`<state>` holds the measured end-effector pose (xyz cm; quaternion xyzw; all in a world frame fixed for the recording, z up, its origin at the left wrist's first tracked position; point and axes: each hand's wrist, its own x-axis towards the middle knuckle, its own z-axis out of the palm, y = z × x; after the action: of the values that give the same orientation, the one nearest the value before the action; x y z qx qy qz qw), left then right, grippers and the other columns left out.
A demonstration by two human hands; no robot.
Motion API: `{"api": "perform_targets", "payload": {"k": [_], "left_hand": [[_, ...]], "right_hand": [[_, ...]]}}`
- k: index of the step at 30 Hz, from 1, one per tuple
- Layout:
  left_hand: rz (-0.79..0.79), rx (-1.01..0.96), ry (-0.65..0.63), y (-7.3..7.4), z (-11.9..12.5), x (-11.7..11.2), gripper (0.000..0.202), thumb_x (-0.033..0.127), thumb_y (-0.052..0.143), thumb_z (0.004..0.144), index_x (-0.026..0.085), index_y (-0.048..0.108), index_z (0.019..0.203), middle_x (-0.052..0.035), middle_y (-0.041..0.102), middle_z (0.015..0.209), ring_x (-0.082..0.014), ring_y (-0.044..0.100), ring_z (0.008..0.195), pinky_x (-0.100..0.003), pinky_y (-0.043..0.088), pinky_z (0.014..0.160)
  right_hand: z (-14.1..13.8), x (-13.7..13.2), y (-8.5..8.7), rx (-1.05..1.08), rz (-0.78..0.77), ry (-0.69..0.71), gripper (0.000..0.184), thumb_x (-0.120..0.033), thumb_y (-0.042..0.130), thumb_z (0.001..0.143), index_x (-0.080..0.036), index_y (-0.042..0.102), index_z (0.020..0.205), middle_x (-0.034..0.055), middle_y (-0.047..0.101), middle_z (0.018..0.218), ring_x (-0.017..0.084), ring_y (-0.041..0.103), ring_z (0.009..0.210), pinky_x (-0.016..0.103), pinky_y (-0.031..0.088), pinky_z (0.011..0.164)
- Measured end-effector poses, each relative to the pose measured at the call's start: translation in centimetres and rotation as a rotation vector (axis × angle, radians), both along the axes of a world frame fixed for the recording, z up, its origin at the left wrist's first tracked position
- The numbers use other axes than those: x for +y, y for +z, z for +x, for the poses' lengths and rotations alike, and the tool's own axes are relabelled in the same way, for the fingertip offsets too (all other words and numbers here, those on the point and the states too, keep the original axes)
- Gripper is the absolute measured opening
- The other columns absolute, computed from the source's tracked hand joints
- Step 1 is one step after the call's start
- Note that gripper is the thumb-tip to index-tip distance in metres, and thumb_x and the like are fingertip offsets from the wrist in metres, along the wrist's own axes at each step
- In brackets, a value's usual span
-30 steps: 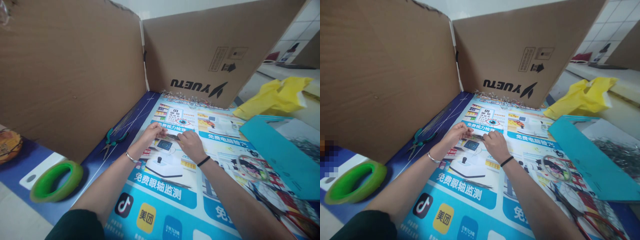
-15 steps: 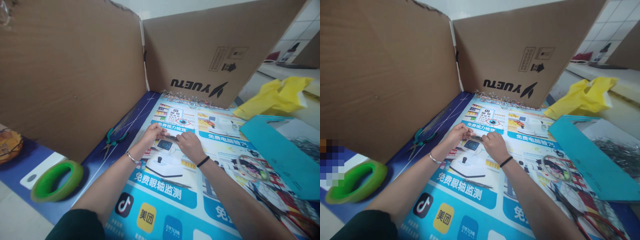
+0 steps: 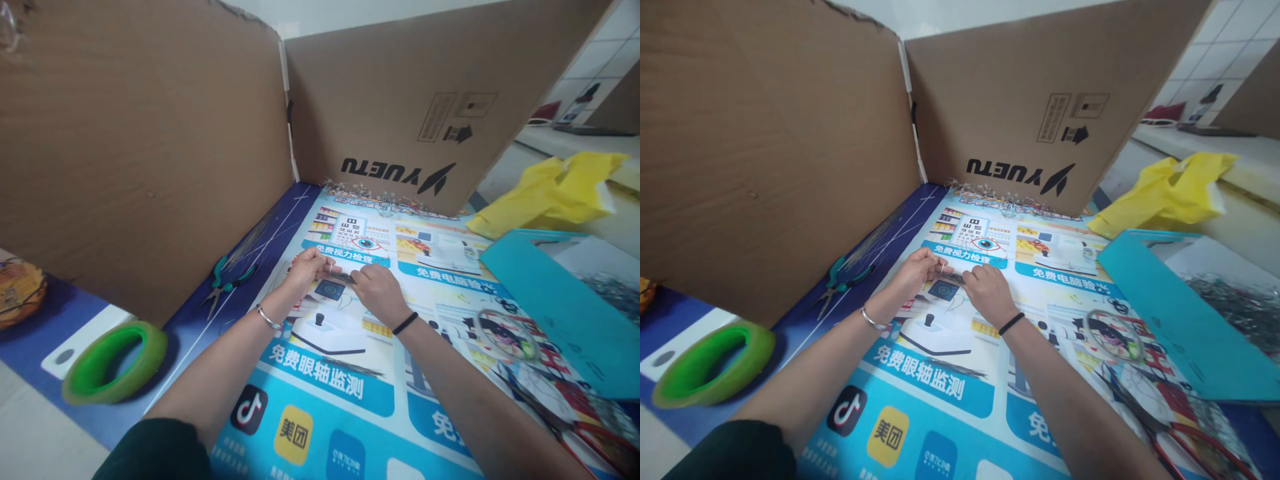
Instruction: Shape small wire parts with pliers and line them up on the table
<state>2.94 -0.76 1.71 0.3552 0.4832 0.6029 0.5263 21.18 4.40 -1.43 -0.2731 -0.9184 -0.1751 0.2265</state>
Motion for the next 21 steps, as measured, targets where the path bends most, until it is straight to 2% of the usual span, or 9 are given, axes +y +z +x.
{"api": "perform_targets", "payload": {"k": [11, 17, 21], "left_hand": [[0.023, -0.06, -0.016, -0.8, 0.3, 0.2, 0.017, 0.021, 0.055, 0.072, 0.016, 0.038, 0.068, -0.0007, 0.059, 0.075, -0.0156, 0.067, 0.068, -0.023, 0.047, 0.057], [0.046, 0.144, -0.007, -0.4, -1.5, 0.5, 0.018, 0.025, 0.058, 0.072, 0.015, 0.044, 0.068, -0.0055, 0.063, 0.083, -0.0152, 0.066, 0.072, -0.028, 0.049, 0.067], [0.063, 0.237, 0.073, 0.2, -3.2, 0.8, 0.018, 0.027, 0.06, 0.069, 0.014, 0.047, 0.066, -0.0055, 0.064, 0.082, -0.0132, 0.063, 0.068, -0.027, 0.048, 0.063]], "right_hand": [[-0.2, -0.1, -0.4, -0.003, -0.01, -0.002, 0.017, -0.03, 0.048, 0.087, -0.018, 0.06, 0.083, 0.0051, 0.054, 0.077, 0.019, 0.042, 0.077, 0.031, 0.025, 0.07], [-0.2, 0.2, -0.3, 0.062, -0.043, -0.021, 0.022, -0.036, 0.049, 0.087, -0.018, 0.061, 0.089, 0.0063, 0.056, 0.081, 0.02, 0.043, 0.081, 0.031, 0.026, 0.073], [-0.1, 0.6, -0.3, 0.131, -0.07, -0.085, 0.026, -0.039, 0.048, 0.087, -0.017, 0.062, 0.089, 0.0076, 0.058, 0.083, 0.02, 0.045, 0.085, 0.031, 0.027, 0.073]]}}
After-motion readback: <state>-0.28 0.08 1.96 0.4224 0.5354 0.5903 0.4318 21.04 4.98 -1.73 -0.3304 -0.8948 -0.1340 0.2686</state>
